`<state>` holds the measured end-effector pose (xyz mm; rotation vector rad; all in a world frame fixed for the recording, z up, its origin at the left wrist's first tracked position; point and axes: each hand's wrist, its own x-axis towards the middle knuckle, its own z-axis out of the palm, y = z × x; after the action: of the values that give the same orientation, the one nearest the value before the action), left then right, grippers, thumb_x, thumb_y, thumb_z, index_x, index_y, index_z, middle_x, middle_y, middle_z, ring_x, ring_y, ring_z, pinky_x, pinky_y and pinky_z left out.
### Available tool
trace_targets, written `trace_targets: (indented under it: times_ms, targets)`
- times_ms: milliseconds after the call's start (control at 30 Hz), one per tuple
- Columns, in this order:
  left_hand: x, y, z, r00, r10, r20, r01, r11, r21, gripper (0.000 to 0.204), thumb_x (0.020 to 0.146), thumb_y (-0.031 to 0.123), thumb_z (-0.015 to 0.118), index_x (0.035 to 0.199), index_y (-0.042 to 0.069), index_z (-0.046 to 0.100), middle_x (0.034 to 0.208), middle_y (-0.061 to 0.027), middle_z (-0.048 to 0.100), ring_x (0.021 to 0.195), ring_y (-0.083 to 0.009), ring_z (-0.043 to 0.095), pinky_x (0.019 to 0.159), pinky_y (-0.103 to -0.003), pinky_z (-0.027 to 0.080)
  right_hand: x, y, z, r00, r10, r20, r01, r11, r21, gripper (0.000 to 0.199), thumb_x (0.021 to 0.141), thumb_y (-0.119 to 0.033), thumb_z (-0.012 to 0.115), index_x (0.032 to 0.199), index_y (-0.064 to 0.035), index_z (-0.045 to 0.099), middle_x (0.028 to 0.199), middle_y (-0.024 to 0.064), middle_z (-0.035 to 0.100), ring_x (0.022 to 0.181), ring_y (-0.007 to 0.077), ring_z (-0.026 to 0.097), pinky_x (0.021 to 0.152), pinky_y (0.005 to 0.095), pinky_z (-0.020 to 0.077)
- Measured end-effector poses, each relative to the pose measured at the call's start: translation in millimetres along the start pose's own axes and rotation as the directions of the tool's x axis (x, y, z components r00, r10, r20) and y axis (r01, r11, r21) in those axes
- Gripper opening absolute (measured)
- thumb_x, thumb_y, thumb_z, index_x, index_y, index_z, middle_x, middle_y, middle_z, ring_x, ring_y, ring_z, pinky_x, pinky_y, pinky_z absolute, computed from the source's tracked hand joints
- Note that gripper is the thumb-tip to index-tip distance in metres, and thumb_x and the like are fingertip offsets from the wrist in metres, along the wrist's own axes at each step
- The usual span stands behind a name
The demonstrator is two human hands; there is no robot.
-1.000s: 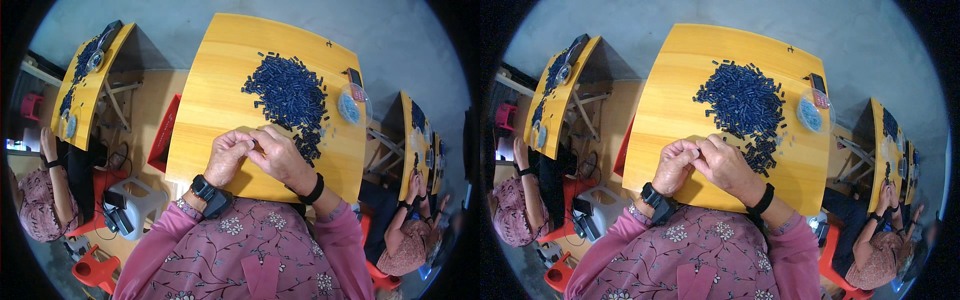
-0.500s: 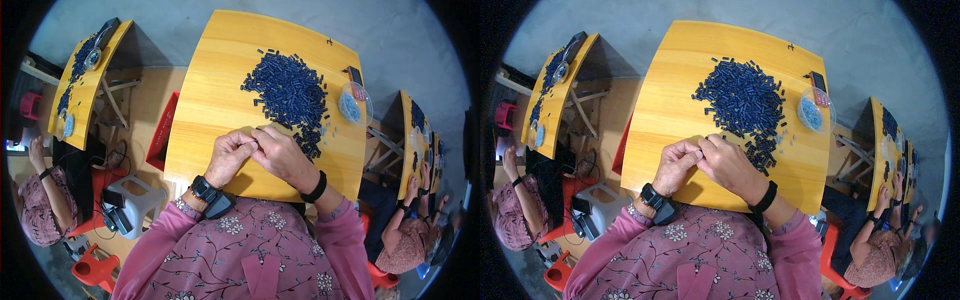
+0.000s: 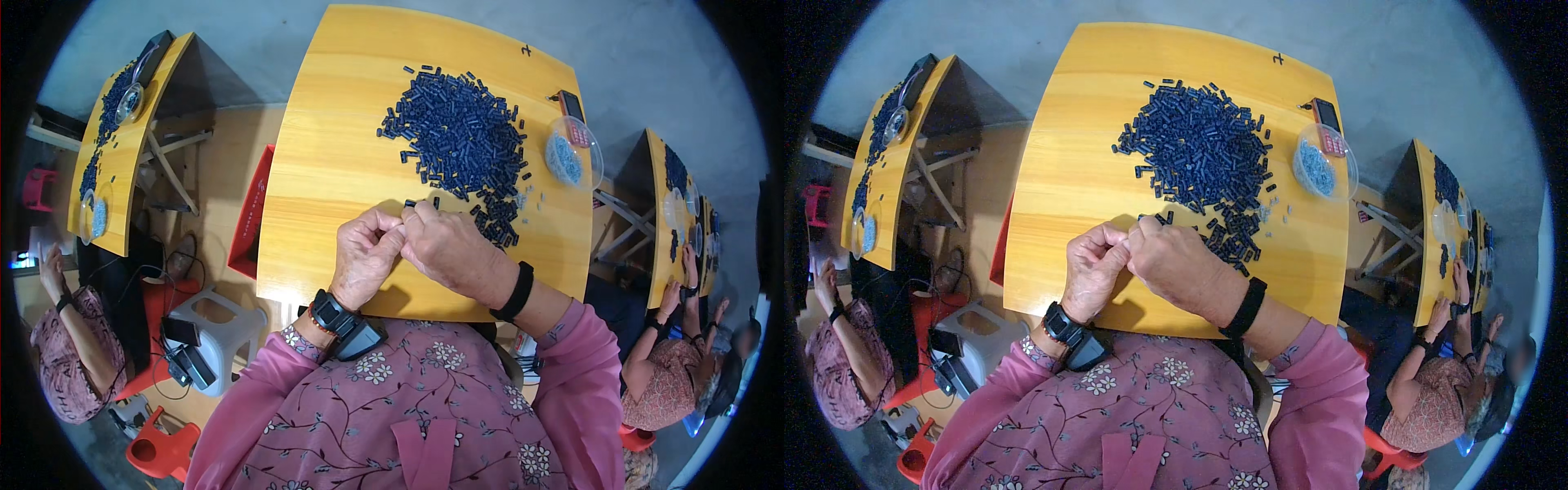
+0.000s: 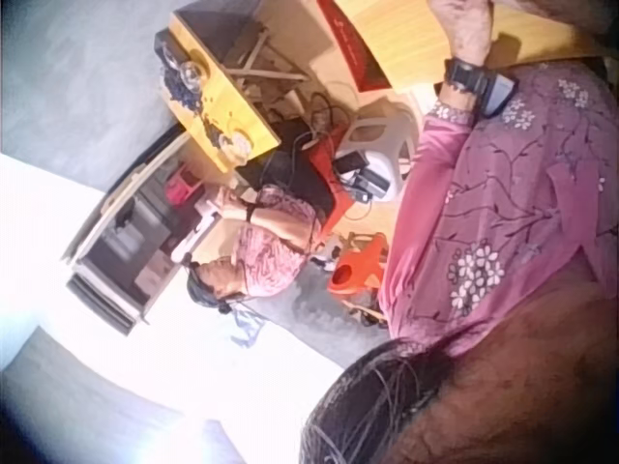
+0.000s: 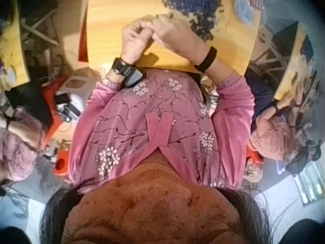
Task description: Assembling small plastic components at a workstation.
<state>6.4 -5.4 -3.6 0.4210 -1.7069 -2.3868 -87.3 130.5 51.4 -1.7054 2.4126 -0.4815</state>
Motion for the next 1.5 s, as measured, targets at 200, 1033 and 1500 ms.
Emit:
trace_targets:
  times_ms: [200,1033,1500]
  targets:
    - [1.0,2.7,-0.6,1.0,0.0,0.016,0.0,1.0,-0.015,0.005,0.093,-0.002,0.058,0.09,-0.001,0.063,0.08,-0.0015,0.064,0.071,-0.0055,0.057,0.064,-0.021,0.047,1.7,-4.5,3.3,0.998,-0.008,-0.059,0.006,1.0,-0.026,0.017,0.083,-0.011,0.063,0.091,0.0014,0.054,0.081,0.0126,0.054,0.068,0.0267,0.063,0.057,0.0354,0.0527]
    - [-34.0,21.4,-222.5,0.597,0.307,-0.741,-0.327,0.937,0.125,0.008,0.095,0.013,0.062,0.101,0.008,0.06,0.084,-0.004,0.062,0.069,-0.014,0.059,0.074,-0.037,0.057,-148.8,115.9,-36.5,0.649,0.587,-0.483,-0.448,0.809,0.38,0.012,0.083,0.004,0.061,0.094,0.0016,0.062,0.085,0.0168,0.064,0.078,0.0337,0.064,0.069,0.035,0.0509]
    - [-45.8,-20.8,-263.6,0.421,-0.149,-0.895,0.096,0.988,-0.12,0.016,0.092,0.013,0.063,0.106,0.009,0.057,0.084,-0.0033,0.061,0.06,-0.0137,0.054,0.055,-0.028,0.049,-141.4,111.2,-17.8,0.828,0.413,-0.379,-0.311,0.901,0.301,0.009,0.082,0.0,0.065,0.089,-0.0019,0.06,0.082,0.0147,0.056,0.075,0.0337,0.058,0.067,0.0377,0.047]
